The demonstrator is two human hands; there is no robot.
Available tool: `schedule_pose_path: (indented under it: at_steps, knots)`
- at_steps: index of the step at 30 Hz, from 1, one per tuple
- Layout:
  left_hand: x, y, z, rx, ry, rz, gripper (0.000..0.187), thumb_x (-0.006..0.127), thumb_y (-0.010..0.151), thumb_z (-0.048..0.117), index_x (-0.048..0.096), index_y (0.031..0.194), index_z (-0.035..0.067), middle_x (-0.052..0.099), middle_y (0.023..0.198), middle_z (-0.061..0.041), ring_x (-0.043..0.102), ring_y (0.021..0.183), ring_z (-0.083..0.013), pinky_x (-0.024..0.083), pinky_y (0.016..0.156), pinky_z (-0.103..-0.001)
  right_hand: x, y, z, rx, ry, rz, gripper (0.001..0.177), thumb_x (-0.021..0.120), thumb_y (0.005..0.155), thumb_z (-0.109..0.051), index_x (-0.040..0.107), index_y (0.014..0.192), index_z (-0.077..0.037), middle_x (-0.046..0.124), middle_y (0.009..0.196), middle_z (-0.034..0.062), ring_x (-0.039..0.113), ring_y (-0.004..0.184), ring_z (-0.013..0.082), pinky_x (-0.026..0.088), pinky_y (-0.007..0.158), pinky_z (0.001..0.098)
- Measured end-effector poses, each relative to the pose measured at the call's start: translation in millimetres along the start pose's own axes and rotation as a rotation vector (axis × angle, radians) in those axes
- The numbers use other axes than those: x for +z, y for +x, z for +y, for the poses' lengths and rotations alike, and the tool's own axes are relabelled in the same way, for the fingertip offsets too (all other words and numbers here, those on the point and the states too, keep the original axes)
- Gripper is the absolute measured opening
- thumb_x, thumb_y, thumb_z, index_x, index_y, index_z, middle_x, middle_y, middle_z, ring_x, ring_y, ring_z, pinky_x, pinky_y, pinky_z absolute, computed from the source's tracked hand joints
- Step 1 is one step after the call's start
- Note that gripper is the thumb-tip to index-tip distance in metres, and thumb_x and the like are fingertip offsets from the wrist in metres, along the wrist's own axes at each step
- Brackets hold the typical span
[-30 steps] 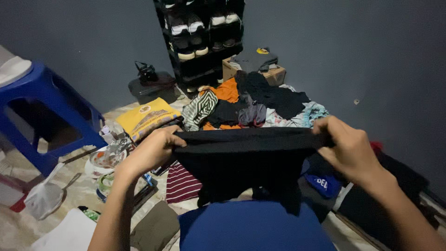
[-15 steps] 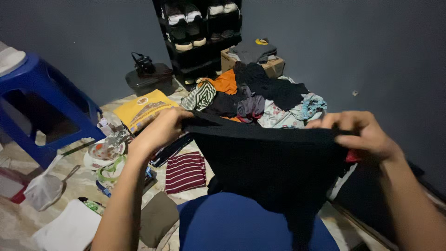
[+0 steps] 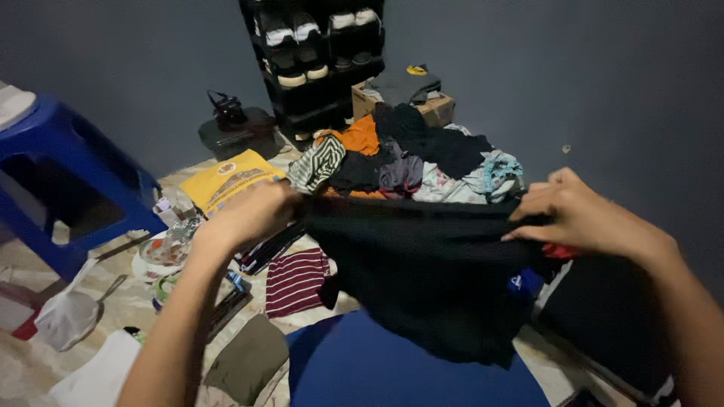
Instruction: The person folds a white shirt, a child's patterned garment, and a piece of black fabric by hand on a blue surface on the floor.
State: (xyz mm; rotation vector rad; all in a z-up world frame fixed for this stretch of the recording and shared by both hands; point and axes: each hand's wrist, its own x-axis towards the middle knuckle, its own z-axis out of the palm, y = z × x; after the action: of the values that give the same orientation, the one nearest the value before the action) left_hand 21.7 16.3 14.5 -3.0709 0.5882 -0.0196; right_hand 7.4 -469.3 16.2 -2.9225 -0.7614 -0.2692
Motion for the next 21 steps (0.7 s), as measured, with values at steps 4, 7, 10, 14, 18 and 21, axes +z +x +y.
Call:
schedule_pose_path:
  at_steps: [4, 7, 10, 14, 18, 21]
  knots:
    - [-3.3, -8.9, -6.5, 0.027, -0.270, -0.073, 0.034, 0.055, 0.091, 0.023, 0.073, 0.119, 0.019, 0.075, 0.108, -0.011, 0.070, 0.100, -0.0258, 0.054, 0.093, -0.041, -10.8, -0.5, 20.9, 0.186, 0.069, 0.145, 0.029, 0.091, 0.068, -0.039, 0.082, 0.085, -0.018, 0.069, 0.072, -0.0003, 0.058, 0.082, 0.0170, 0.050, 0.086, 0.0352]
    - [-4.5, -14.4, -30.2, 0.144, -0.473, -0.098, 0.034, 0.051, 0.092, 0.026, 0.077, 0.110, 0.013, 0.075, 0.106, -0.008, 0.069, 0.100, -0.0217, 0.052, 0.094, -0.038, -9.5, 1.1, 21.6, 0.163, 0.207, 0.057, 0.034, 0.096, 0.058, -0.038, 0.082, 0.076, -0.012, 0.071, 0.071, 0.0028, 0.065, 0.083, 0.0169, 0.054, 0.075, 0.0387]
    - [-4.7, -21.8, -42.4, 0.329, -0.788, 0.061, 0.030, 0.053, 0.096, 0.033, 0.070, 0.094, 0.008, 0.068, 0.111, -0.005, 0.060, 0.105, -0.0191, 0.045, 0.094, -0.036, -17.7, -1.7, 19.0, 0.580, 0.398, 0.048, 0.036, 0.097, 0.062, -0.030, 0.082, 0.082, -0.004, 0.075, 0.071, 0.0103, 0.069, 0.073, 0.0263, 0.054, 0.071, 0.0454]
    - [-14.7, -34.6, -25.9, 0.364, -0.946, 0.190, 0.038, 0.077, 0.085, 0.028, 0.053, 0.070, 0.003, 0.069, 0.104, 0.000, 0.055, 0.086, -0.0132, 0.045, 0.074, -0.031, -14.5, -6.7, 20.5, 0.520, 0.435, 0.064, 0.035, 0.094, 0.060, -0.030, 0.081, 0.085, -0.008, 0.072, 0.071, 0.0125, 0.069, 0.063, 0.0241, 0.056, 0.066, 0.0410]
    - [-34.7, -41.6, -13.6, 0.023, -1.074, 0.285, 0.024, 0.088, 0.079, 0.011, 0.065, 0.079, 0.003, 0.060, 0.082, -0.005, 0.052, 0.073, -0.0126, 0.040, 0.062, -0.028, -22.5, -21.5, 54.5, 0.326, 0.428, 0.148, 0.030, 0.093, 0.066, -0.021, 0.079, 0.088, -0.007, 0.073, 0.076, 0.0122, 0.065, 0.063, 0.0253, 0.052, 0.057, 0.0435]
    - [-45.9, -37.3, -3.6, 0.176, -1.262, 0.388, 0.026, 0.085, 0.080, 0.010, 0.062, 0.092, 0.008, 0.068, 0.086, -0.001, 0.063, 0.076, -0.0087, 0.052, 0.063, -0.023, -25.5, -21.3, 72.2, -0.058, 0.747, 0.194, 0.020, 0.088, 0.073, -0.021, 0.078, 0.084, -0.009, 0.072, 0.079, 0.0095, 0.073, 0.072, 0.0212, 0.058, 0.065, 0.0393]
